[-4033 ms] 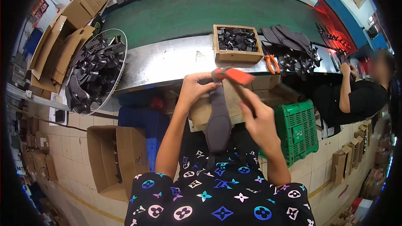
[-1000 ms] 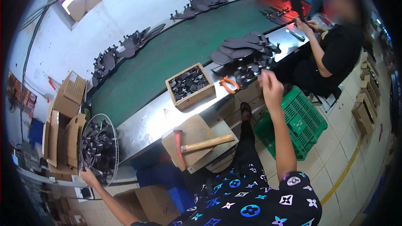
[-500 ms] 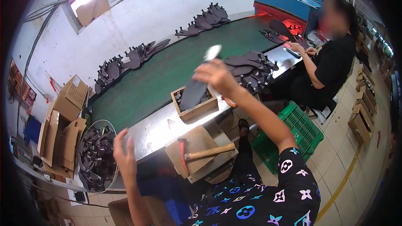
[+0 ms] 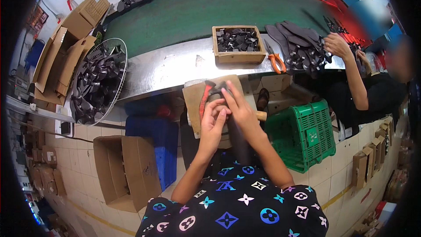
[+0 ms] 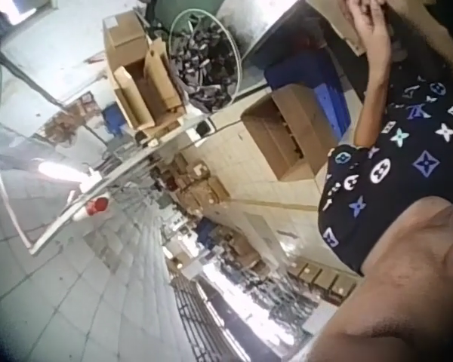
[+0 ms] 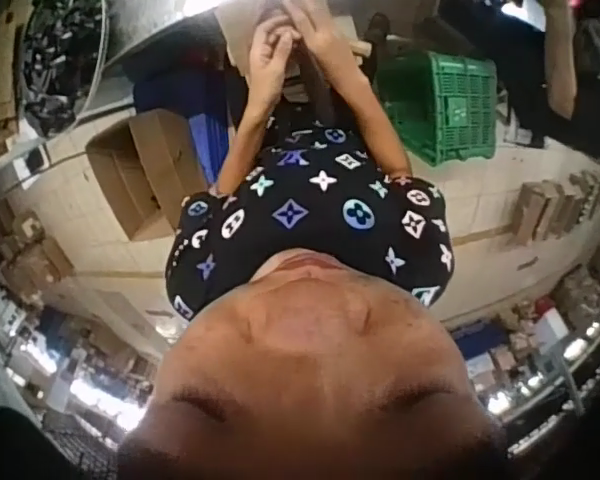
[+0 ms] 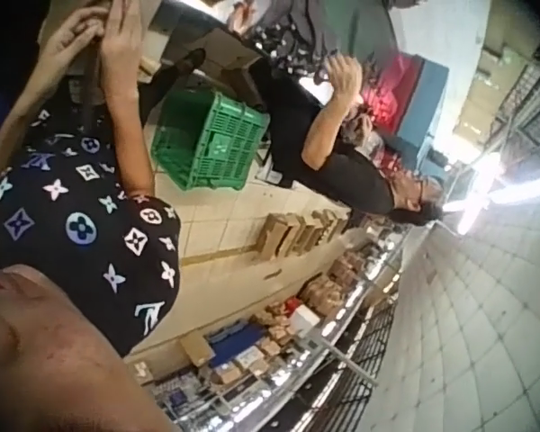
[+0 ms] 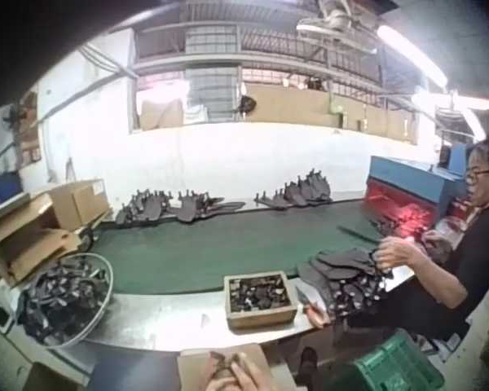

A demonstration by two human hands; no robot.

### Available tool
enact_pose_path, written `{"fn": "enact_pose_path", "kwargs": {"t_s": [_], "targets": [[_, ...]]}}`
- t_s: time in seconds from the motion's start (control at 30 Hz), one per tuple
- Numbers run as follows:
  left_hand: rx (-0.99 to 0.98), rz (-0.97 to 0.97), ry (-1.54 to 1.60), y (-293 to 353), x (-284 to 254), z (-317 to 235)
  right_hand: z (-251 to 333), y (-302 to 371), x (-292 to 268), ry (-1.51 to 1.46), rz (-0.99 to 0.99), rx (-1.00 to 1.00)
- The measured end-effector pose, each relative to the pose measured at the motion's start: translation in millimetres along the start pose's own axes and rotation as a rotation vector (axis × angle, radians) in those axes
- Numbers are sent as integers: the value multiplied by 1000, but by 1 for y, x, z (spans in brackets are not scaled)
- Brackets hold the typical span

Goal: The recorder is assembling shoe components, specifically attaching and securing a heel-like structure onto a shoe upper using a hammer and possibly small nails or staples.

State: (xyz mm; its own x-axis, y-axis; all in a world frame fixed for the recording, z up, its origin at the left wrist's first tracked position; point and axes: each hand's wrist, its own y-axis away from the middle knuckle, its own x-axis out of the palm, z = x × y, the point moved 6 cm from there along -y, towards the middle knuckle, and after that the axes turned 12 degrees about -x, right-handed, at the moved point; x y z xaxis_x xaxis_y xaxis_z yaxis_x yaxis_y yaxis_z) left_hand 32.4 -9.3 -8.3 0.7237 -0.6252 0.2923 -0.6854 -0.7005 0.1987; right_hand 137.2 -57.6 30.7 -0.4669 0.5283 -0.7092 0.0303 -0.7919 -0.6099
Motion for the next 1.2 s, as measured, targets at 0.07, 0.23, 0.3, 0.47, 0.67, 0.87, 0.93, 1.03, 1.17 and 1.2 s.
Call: {"fn": "enact_pose_path", "kwargs": {"t_s": [0.07,0.23,0.3,0.47,0.67,0.87,0.93,1.03,1.17,1.2], "targets": [[37,-114,5,7,-1,-8,-3,0,-1,-65,51,67],[-69,-135,-173,22,-8,-8,17,-5,-4,25,-28,-20],[-42,-146,-85,25,-7,-24,20,-6,-5,60,-61,-56],[-88,-82,-114,28,-12,-38,13,3,6,239,-16,136],[-63,-202,-42,33,-19,-60,-23,50,-4,245,264,246],[70,-291,-580,-14,-26,-58,-68,130,-45,-125,-85,645],[160,-578,-1212,-27,-33,-42,-57,149,-61,-142,-227,624],[257,-588,-1243,-47,-56,-32,-41,183,-54,-654,-549,904],[40,-441,-370,-52,-103,-17,-64,167,-41,-734,-521,862],[6,-368,-252,-57,-95,-11,-82,169,-39,-626,-527,758]]}}
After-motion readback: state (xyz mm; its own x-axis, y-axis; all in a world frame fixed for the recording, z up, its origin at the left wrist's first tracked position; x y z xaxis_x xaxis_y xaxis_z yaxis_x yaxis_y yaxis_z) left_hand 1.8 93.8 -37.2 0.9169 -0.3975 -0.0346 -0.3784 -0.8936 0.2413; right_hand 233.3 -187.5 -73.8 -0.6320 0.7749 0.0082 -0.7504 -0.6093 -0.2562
